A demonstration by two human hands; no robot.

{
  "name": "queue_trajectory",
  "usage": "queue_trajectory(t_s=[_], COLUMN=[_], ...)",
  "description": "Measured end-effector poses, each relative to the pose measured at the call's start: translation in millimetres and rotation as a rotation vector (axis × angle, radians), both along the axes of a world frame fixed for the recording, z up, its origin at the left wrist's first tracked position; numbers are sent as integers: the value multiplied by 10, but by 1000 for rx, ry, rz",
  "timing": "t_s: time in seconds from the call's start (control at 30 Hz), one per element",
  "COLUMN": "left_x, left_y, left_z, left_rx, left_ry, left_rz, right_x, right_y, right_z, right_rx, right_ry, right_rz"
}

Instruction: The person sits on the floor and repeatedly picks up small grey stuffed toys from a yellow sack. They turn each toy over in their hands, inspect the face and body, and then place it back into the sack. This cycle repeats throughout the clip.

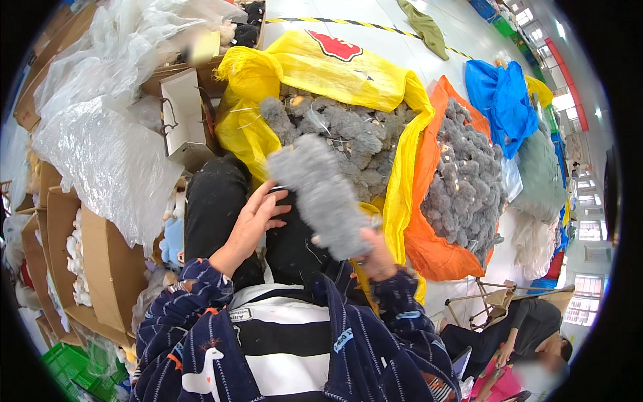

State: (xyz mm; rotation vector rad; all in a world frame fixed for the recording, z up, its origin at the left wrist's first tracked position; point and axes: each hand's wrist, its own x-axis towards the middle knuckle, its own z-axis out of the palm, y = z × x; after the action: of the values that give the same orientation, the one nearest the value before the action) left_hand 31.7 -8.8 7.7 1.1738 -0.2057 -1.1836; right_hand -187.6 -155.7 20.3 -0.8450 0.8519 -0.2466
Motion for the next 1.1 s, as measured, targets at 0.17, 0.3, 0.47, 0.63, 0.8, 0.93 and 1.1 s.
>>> queue_trajectory(t_s=[0.17,0.3,0.47,0.63,0.8,0.93,1.1], left_x=[147,203,176,133,137,86,95], left_y=[35,-32,-106,-168,-252,-206,-234], left_z=[92,102,-10,-73,-20,-98,84], left_rx=[-45,-24,48,98,109,99,51], left_ry=[-169,-183,-99,-47,-60,-202,-803], left_rz=[-63,-66,-175,-267,-334,-313,-261], right_x=[-622,-137,403,792,967,1283,1188], right_y=[-1153,-1636,-1892,-2343,-2403,-1952,-1042], right_z=[371,204,-1354,-2107,-2058,-1351,-200], right_rx=[1,-51,-741,-477,-376,-316,-40], right_ry=[-599,-382,517,622,452,164,-144], right_rz=[-943,-830,-309,-436,-559,-406,-306])
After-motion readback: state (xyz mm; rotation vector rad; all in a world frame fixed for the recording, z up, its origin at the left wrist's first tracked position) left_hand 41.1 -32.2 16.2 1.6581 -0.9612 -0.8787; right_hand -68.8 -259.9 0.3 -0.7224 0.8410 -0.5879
